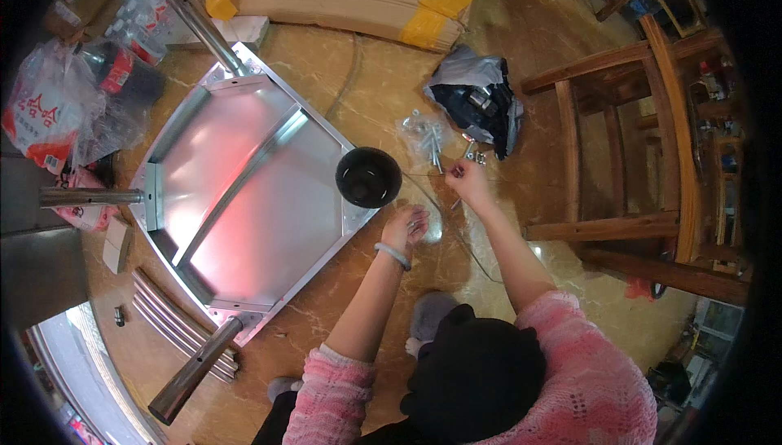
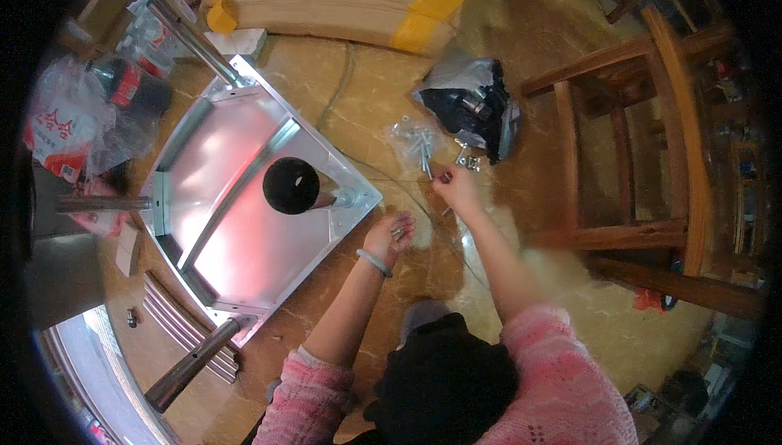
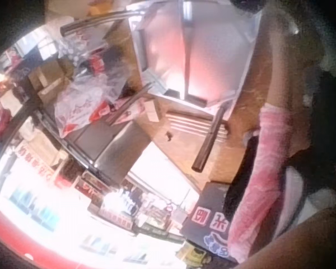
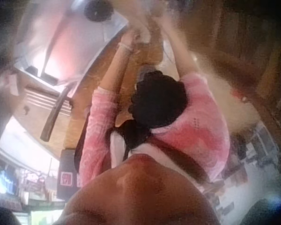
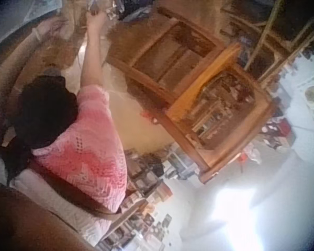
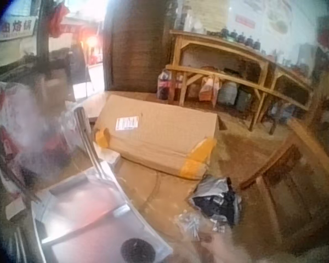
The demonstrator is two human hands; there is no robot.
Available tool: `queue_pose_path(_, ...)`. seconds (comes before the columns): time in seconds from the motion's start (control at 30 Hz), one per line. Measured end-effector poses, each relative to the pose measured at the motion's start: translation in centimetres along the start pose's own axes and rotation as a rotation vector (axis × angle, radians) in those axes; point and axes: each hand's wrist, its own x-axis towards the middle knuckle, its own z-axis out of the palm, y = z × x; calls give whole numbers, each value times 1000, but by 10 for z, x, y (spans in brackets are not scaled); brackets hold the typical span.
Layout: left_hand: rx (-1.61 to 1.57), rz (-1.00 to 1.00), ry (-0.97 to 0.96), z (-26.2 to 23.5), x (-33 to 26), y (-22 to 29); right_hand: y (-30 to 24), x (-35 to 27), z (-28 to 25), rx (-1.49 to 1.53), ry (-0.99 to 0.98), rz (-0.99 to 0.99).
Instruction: The person assembles a metal frame by inserting cylindrical legs into a rectangular base and securing them with screws and an Allen key. The person repeatedly tightens fasteners at each leg joint while sitting on the floor.
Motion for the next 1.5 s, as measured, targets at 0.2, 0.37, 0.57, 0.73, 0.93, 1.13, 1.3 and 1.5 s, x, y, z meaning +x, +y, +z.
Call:
queue_pose_path(0.2, 71, 27, -50, 1, 8, -5, -25, 15, 20, -200, 53, -242)
queue_pose_path(0.37, 116, 85, -1, -17, 7, -2, -28, -5, 12, -119, -174, -214)
queue_pose_path(0.57, 34, 135, 147, -22, 17, -14, -33, -14, 29, -325, -127, -284)
queue_pose_path(0.73, 413, 427, 274, -16, 8, -6, -24, -30, 23, -241, 33, -147)
queue_pose_path(0.93, 1578, 798, 363, 32, 15, 18, 1, -43, -10, -122, 150, 56)
queue_pose_path(1.13, 1926, 484, 377, 64, 54, 29, 2, -26, -1, -276, 81, -138)
queue_pose_path(1.3, 1769, 405, 320, 62, 66, 24, -7, -16, -7, -244, 20, -45)
queue_pose_path(1.5, -22, -1, -73, 17, 37, -11, -8, -45, -29, 399, -164, 35)
